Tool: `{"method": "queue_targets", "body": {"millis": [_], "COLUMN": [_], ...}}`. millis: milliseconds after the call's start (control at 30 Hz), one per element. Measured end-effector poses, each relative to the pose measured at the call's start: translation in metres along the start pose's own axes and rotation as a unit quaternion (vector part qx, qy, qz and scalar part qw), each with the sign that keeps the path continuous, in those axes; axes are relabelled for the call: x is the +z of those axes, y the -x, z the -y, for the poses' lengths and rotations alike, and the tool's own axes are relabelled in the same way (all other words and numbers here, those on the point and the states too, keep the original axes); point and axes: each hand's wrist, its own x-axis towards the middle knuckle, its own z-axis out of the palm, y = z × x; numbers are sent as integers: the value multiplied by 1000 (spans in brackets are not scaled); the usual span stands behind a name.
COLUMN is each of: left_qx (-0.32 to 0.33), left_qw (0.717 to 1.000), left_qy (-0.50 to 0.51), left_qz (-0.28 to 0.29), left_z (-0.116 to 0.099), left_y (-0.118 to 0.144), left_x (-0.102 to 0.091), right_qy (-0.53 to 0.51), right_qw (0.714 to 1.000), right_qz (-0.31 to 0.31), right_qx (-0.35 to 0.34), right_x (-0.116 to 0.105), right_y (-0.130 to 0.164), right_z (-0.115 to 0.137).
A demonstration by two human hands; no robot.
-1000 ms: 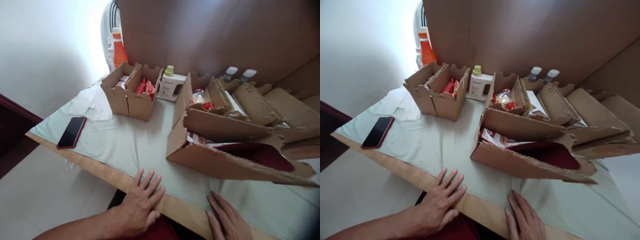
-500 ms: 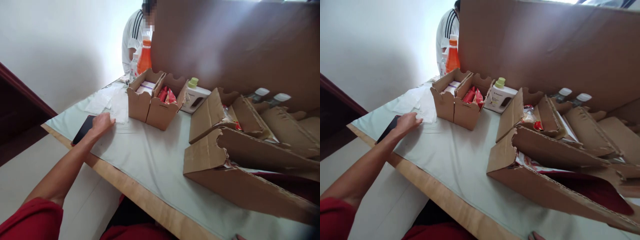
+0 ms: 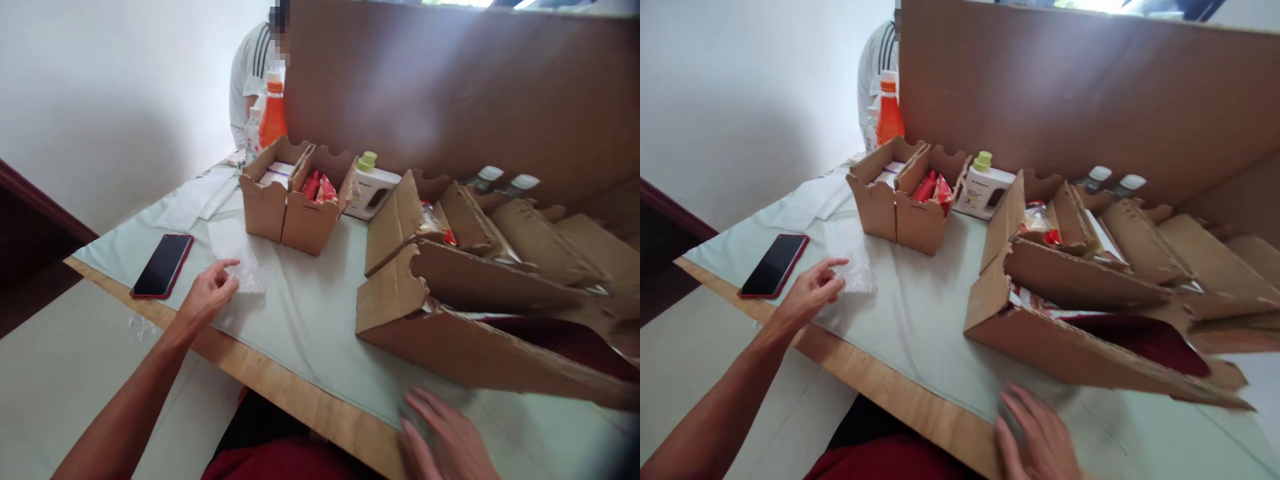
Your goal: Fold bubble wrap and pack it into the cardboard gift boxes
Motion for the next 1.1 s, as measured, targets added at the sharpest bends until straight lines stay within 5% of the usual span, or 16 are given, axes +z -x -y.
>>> {"method": "queue_targets", "body": {"millis": [233,367,500,600,667,767,833,900,1100], "left_qx": [-60,-78,-53,26,126,289,350,326,53], "left_qw": [969,959,957,968,983,956,934,943,998], "left_qy": [211,243,255,227,122,-45,-67,-52,22], "left_qz": [112,122,125,104,50,4,-6,-25,-33], "left_z": [-19,-30,-21,3,17,25,21,15,6], "left_y": [117,147,159,165,170,175,175,173,159], "left_x": [60,72,67,55,49,54,65,75,75], "right_qy": [-103,-155,-178,-182,-176,-165,-166,-188,-310], "right_qw": [976,955,962,971,974,965,949,931,878], "right_qz": [135,187,143,82,67,129,210,281,359], "right_qx": [-137,-168,-153,-132,-129,-157,-168,-139,69], "right_x": [34,52,63,60,54,44,40,39,53], "right_y": [-74,-77,-74,-75,-76,-83,-91,-101,-121], "right_z": [64,79,86,84,85,92,98,102,93]}}
